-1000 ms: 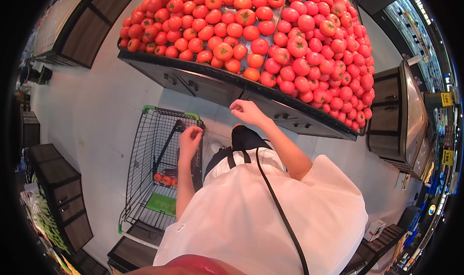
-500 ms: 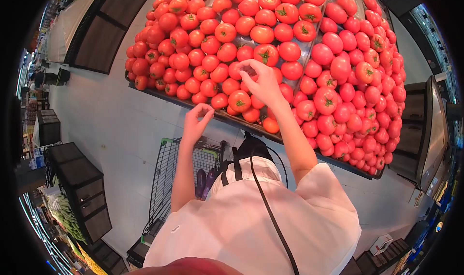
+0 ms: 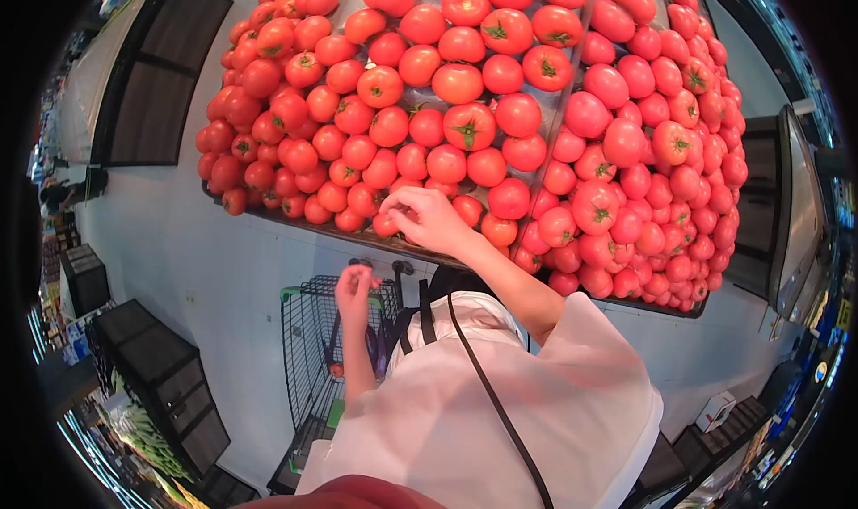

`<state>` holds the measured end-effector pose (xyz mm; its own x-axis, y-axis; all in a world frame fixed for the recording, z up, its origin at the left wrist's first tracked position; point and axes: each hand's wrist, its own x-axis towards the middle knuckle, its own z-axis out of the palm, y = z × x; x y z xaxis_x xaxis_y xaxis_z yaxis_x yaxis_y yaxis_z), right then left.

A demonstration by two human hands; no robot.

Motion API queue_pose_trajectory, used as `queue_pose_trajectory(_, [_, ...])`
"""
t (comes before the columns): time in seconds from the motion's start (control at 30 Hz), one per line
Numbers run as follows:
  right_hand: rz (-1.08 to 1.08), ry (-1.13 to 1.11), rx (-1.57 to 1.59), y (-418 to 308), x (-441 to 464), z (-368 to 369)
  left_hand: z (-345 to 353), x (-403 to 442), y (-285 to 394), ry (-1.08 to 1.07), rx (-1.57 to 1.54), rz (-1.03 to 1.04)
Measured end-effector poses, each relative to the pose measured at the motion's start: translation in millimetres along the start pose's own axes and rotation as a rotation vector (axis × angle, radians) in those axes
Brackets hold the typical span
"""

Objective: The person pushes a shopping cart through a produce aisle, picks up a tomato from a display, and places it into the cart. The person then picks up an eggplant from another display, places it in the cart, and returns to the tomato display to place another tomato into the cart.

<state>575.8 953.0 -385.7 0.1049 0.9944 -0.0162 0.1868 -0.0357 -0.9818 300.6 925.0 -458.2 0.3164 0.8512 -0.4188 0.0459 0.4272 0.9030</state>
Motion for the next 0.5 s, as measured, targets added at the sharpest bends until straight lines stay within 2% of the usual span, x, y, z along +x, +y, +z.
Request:
queue_pose_trajectory(0.07, [-0.029,-0.042,0.011,-4,2,8,-35,-27,-29,0.096,0.438,-0.082])
queue_pose_trajectory(0.1, [-0.045,-0.065,0.016,-8,3,13,-50,-39,-47,0.144,0.556,-0.005])
queue_pose_trajectory(0.13, [0.046,-0.108,0.008,-23,2,16,-81,-54,-82,0.155,0.566,-0.059])
queue_pose_trajectory(0.17, [0.048,-0.100,-0.002,-25,0,23,-103,-69,-116,0.144,0.561,-0.055])
queue_pose_trajectory(0.23, [-0.116,-0.077,0.000,-29,-5,38,-141,-93,-175,0.281,0.956,-0.192])
queue_pose_trajectory(0.27, [-0.117,-0.072,-0.001,-35,-10,44,-155,-100,-200,0.273,0.948,-0.188])
queue_pose_trajectory(0.37, [-0.213,-0.050,-0.224,-43,-33,65,-168,-122,-236,-0.021,0.901,-0.473])
queue_pose_trajectory(0.43, [-0.143,-0.081,-0.220,-61,-55,78,-189,-128,-289,0.024,0.751,-0.325])
queue_pose_trajectory(0.5, [-0.061,-0.081,-0.199,-68,-78,96,-186,-119,-280,-0.002,0.948,-0.396])
